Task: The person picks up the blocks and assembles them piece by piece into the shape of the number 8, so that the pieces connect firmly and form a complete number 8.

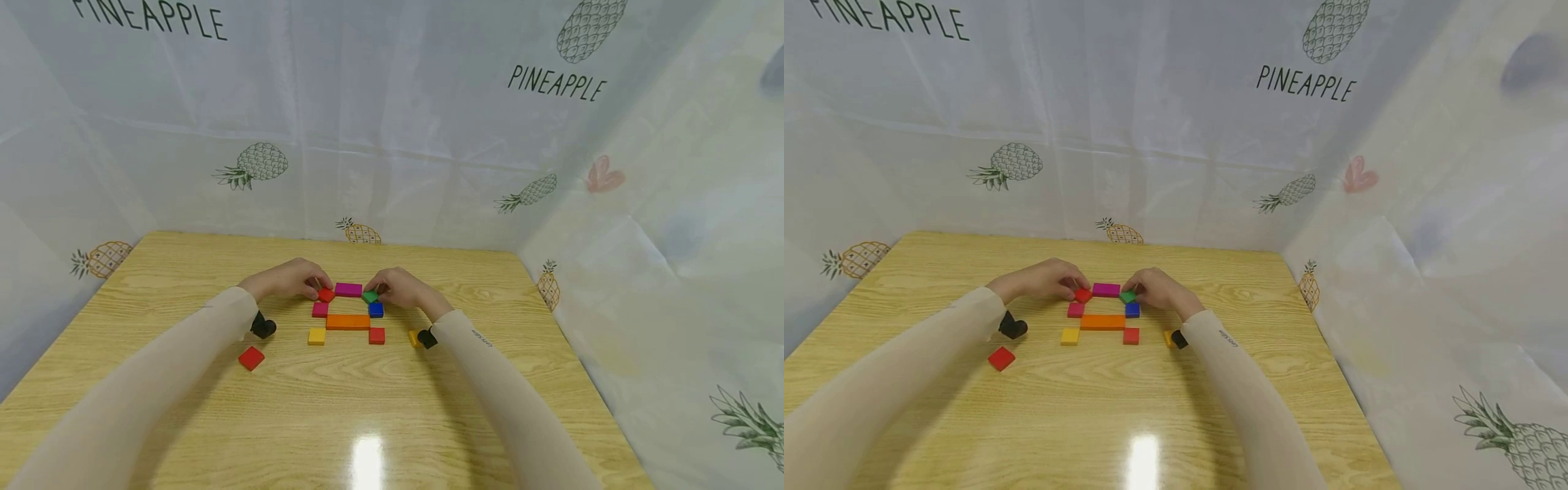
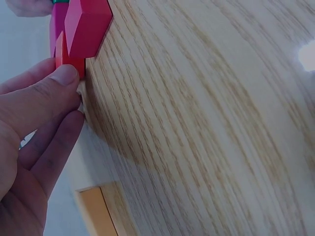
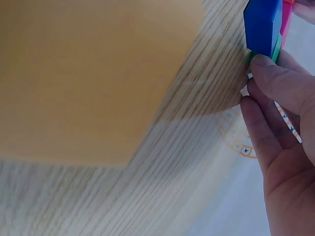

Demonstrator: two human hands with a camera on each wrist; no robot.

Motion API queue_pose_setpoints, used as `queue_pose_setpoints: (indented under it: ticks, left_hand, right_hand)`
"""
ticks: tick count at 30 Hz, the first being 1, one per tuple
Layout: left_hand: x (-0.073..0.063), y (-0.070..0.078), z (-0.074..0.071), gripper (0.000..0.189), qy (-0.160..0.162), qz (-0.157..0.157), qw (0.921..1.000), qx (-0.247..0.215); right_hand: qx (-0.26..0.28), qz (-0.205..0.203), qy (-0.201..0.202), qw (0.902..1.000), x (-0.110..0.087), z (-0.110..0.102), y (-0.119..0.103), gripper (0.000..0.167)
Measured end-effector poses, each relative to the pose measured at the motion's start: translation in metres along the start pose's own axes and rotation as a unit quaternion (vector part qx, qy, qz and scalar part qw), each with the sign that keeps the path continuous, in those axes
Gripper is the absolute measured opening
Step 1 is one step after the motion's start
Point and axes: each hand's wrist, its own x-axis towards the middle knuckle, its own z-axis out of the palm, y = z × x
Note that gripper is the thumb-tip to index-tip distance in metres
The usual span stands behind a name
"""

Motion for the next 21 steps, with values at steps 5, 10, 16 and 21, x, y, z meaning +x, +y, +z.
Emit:
queue_pose_setpoints:
  ticks: [5, 10, 16, 21]
  left_hand:
    - [-0.0004, 0.0012, -0.0007, 0.033, 0.001, -0.005, 1.0, 0.0]
    - [-0.0006, 0.0017, -0.0007, 0.033, 0.001, -0.012, 0.9999, 0.001]
    - [-0.0006, 0.0028, 0.0001, 0.033, 0.0, -0.011, 0.9999, 0.003]
    - [-0.0008, 0.0026, 0.0005, 0.033, 0.001, -0.011, 0.9999, 0.007]
  right_hand:
    - [0.002, 0.0, 0.0, 1.0, 0.0002, -0.0004, -0.0004, 0.032]
    - [0.005, 0.001, -0.001, 1.0, 0.0003, -0.0003, -0.0001, 0.033]
    - [0.007, 0.004, -0.004, 1.0, 0.0004, -0.0002, 0.0007, 0.033]
    - [0.01, 0.003, -0.004, 0.9999, 0.001, 0.0006, 0.0027, 0.032]
